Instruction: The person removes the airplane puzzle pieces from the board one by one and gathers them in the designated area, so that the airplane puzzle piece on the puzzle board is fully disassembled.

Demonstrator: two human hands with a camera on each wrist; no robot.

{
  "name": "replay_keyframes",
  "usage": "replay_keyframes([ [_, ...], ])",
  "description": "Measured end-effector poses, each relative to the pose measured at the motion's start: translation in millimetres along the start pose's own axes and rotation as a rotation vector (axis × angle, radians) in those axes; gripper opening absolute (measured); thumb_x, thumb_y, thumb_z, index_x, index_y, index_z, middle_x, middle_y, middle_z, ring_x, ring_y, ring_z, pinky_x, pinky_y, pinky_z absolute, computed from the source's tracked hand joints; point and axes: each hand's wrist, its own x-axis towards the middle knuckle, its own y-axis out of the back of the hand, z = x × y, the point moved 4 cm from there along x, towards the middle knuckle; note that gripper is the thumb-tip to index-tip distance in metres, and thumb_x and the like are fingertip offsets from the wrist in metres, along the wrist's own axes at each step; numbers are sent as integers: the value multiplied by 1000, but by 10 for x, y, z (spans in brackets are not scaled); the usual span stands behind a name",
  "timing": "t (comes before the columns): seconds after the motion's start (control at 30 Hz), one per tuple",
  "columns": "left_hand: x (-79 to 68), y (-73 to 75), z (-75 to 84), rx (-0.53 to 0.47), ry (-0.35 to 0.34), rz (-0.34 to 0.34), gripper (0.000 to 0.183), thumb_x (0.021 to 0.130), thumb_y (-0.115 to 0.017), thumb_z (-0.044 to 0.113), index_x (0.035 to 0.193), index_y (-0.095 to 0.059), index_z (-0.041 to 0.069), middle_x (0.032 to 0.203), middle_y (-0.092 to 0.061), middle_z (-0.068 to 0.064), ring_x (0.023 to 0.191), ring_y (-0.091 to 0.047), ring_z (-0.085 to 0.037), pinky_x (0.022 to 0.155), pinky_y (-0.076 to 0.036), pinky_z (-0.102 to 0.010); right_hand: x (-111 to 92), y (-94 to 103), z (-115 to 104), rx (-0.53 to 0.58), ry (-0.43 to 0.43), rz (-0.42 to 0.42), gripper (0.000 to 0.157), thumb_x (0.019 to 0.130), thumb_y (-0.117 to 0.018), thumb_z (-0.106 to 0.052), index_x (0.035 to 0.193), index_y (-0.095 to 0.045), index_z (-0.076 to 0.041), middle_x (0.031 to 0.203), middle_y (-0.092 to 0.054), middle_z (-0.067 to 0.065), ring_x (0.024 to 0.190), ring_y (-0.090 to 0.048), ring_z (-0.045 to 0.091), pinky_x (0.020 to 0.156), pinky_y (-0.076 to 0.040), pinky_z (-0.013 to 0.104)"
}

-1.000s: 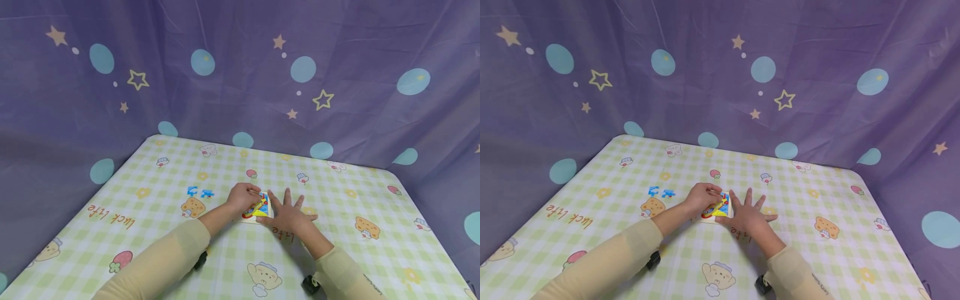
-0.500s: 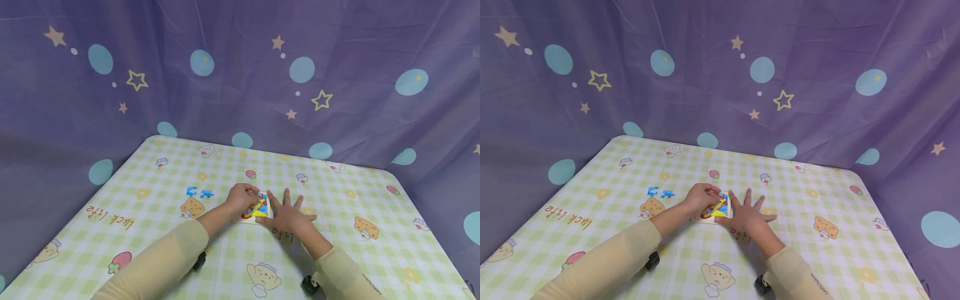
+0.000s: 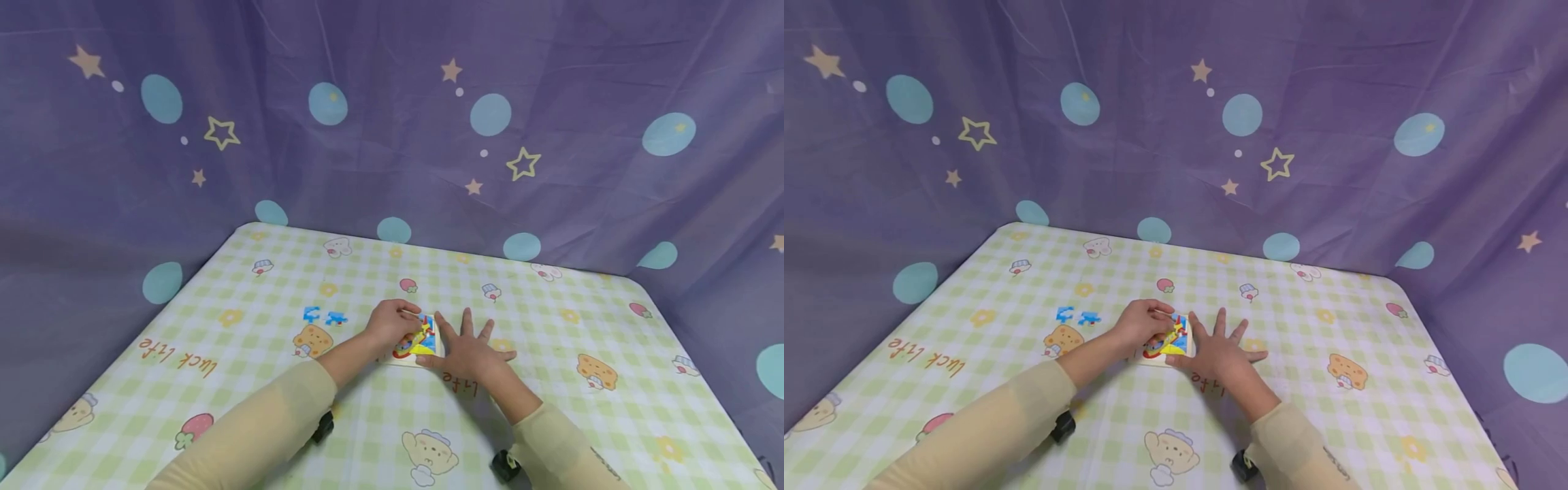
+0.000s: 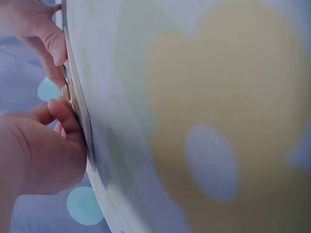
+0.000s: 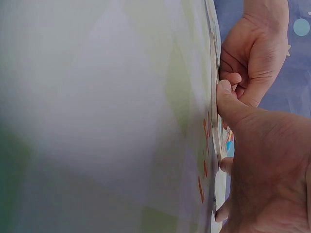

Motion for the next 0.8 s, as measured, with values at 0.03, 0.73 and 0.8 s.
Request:
replay_keyframes([
  [0.03,3,1,0,-11,-2,-4,26,90,-72,2,115,-68,-2,87,-74,-7,55,-57,-14,52,-49,-23,2,-1,2,1,-1,1,102,80,-56,-83,162,-14,-40,166,9,23,141,9,65,78,-13,95],
  [0.73,-6,156,-57,-96,15,21,31,90,-72,-1,120,-67,-3,86,-71,-11,59,-60,-13,49,-47,-22,11,-6,15,10,4,7,104,79,-56,-85,162,-14,-40,166,8,23,140,9,65,78,-13,95],
  [0.8,-12,183,-71,-106,22,27,30,89,-72,-2,119,-67,-3,85,-71,-10,58,-59,-13,49,-46,-22,11,-8,17,9,3,6,104,79,-56,-85,162,-14,-40,166,9,23,140,10,65,78,-13,95],
])
